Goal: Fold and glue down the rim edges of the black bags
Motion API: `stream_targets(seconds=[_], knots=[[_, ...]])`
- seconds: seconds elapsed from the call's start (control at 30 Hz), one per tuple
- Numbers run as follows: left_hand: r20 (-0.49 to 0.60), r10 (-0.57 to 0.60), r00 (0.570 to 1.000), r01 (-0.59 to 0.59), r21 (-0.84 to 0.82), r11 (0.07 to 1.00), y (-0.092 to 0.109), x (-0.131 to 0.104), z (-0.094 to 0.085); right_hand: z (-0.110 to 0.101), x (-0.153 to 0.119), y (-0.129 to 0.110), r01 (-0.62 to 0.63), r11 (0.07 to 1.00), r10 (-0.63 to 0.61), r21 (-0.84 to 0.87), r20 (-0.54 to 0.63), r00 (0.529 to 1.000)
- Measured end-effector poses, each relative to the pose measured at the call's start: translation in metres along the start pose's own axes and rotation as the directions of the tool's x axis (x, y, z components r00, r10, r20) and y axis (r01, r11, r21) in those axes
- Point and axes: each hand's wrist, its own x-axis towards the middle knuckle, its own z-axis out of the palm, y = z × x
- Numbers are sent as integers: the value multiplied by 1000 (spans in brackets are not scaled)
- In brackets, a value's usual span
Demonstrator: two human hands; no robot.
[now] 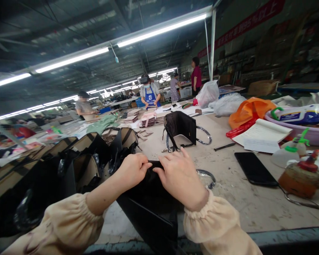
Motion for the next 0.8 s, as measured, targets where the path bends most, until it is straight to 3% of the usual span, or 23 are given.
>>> stream_targets(seconds=[0.17,0.43,0.8], knots=[[2,10,1000,-10,-23,1000,-3,0,0,9,5,-8,-25,1000,25,14,-1,1000],[29,52,998,-44,-220,974,-26,-8,-12,18,8,0,-59,997,59,56,-7,998],[-23,-44,999,42,-80,996,-27,-7,-6,19,6,-2,-65,997,66,46,-18,998]])
